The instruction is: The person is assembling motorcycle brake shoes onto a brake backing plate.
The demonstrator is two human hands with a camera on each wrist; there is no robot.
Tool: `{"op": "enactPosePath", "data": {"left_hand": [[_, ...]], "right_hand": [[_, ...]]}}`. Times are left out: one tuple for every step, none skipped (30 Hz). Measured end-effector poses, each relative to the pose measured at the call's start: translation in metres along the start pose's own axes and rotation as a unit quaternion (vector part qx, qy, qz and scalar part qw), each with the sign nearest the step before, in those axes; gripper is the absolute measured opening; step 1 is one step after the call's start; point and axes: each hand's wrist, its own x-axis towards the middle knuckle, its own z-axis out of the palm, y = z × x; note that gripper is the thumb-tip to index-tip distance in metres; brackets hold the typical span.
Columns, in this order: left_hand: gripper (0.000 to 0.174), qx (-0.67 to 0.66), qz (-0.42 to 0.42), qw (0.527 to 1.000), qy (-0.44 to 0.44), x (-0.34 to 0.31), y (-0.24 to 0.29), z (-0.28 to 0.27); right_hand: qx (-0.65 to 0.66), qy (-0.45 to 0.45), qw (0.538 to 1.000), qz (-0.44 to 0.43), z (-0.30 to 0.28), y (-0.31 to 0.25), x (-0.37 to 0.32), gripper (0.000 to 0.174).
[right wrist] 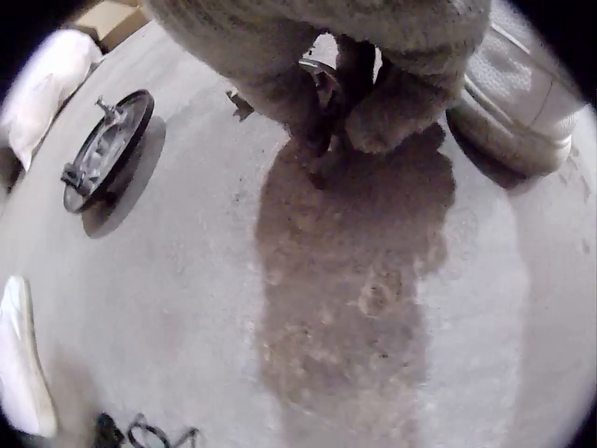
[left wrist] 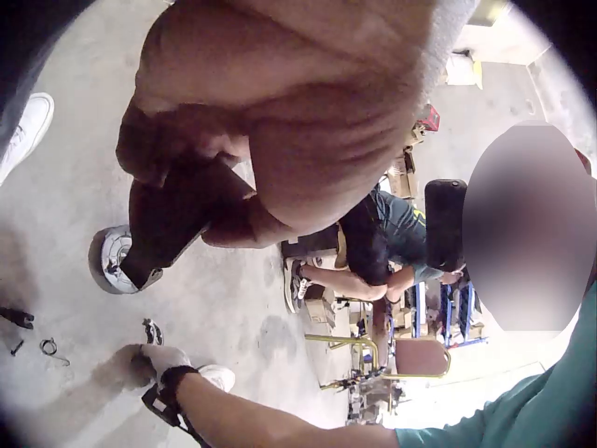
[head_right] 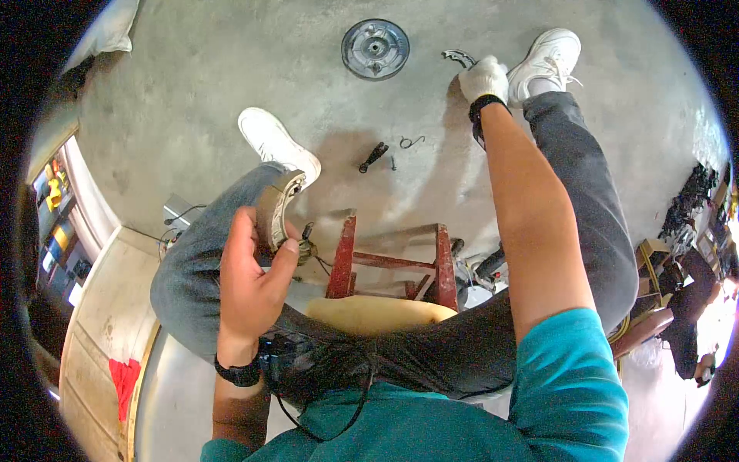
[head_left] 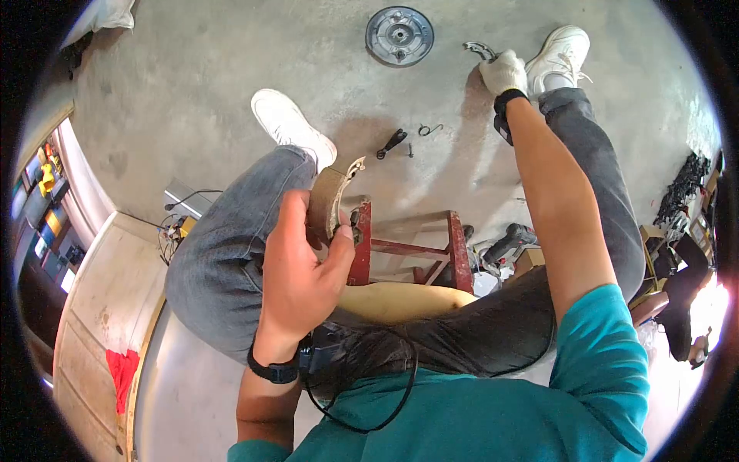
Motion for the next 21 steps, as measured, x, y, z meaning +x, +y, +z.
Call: {"op": "enactPosePath", "data": {"left_hand": [[0.02,0.006,0.005,1.0,0.009,0.002,-0.001,0.001],[0.021,0.011,0.009,1.0,0.018,0.002,-0.001,0.002],[0.021,0.013,0.012,1.0,0.02,0.002,-0.002,0.002],[0.022,0.039,0.024,0.999,0.021,0.002,-0.004,0.002],[0.022,0.066,0.036,0.997,0.022,-0.001,-0.003,0.001],[0.022,0.067,0.045,0.996,0.025,-0.003,0.001,-0.001],[0.016,0.054,0.027,0.998,0.009,-0.007,0.006,-0.004],[0.011,0.041,0.013,0.999,-0.007,-0.011,0.011,-0.006],[0.011,0.042,0.025,0.999,-0.005,-0.015,0.01,-0.008],[0.017,0.006,0.02,1.0,-0.023,-0.02,0.005,-0.011],[0.023,-0.029,0.017,0.999,-0.04,-0.026,0.004,-0.013],[0.023,-0.028,0.032,0.998,-0.037,-0.033,0.008,-0.014],[0.026,-0.074,0.035,0.996,-0.028,-0.042,0.012,-0.014],[0.029,-0.12,0.04,0.992,-0.021,-0.051,0.016,-0.015],[0.035,-0.14,0.064,0.988,-0.023,-0.058,0.014,-0.014],[0.035,-0.139,0.081,0.987,-0.022,-0.066,0.015,-0.015],[0.038,-0.157,0.079,0.984,-0.034,-0.074,0.016,-0.015],[0.04,-0.174,0.075,0.981,-0.047,-0.082,0.016,-0.015],[0.04,-0.171,0.088,0.98,-0.046,-0.09,0.014,-0.014],[0.042,-0.17,0.083,0.981,-0.049,-0.098,0.011,-0.013],[0.044,-0.169,0.077,0.981,-0.052,-0.105,0.009,-0.012]], "right_hand": [[0.012,-0.015,1.0,0.021,0.001,0.001,0.005,0.044],[0.024,-0.03,0.998,0.042,0.001,0.002,0.007,0.044],[0.041,-0.02,0.998,0.045,0.001,0.003,0.007,0.039],[0.045,-0.015,0.998,0.044,0.011,0.012,0.012,0.039],[-0.044,-0.049,0.994,-0.082,0.027,0.026,0.02,0.036],[-0.133,-0.079,0.966,-0.205,0.03,0.032,0.025,0.035],[-0.219,-0.072,0.927,-0.297,0.0,0.023,-0.002,0.032],[0.066,-0.045,0.997,-0.023,-0.017,0.011,-0.023,0.034],[0.107,-0.075,0.989,-0.065,-0.011,0.018,-0.025,0.036],[0.147,-0.104,0.978,-0.108,-0.02,0.016,-0.036,0.038],[0.151,-0.09,0.978,-0.11,-0.033,0.017,-0.048,0.038],[0.211,-0.089,0.966,-0.118,-0.072,-0.002,-0.09,0.041],[0.27,-0.088,0.951,-0.126,-0.101,-0.012,-0.118,0.044],[0.309,-0.179,0.934,-0.024,-0.085,-0.004,-0.103,0.039],[0.313,-0.196,0.929,-0.035,-0.098,-0.007,-0.115,0.036],[0.315,-0.211,0.924,-0.048,-0.108,-0.008,-0.13,0.032],[0.302,-0.174,0.924,-0.158,-0.113,-0.007,-0.146,0.029],[0.282,-0.136,0.912,-0.264,-0.112,-0.004,-0.163,0.026],[0.317,-0.106,0.897,-0.289,-0.132,-0.008,-0.191,0.022],[0.437,-0.225,0.865,-0.101,-0.166,-0.024,-0.219,0.024],[0.454,-0.189,0.849,-0.195,-0.157,-0.019,-0.232,0.025]]}}
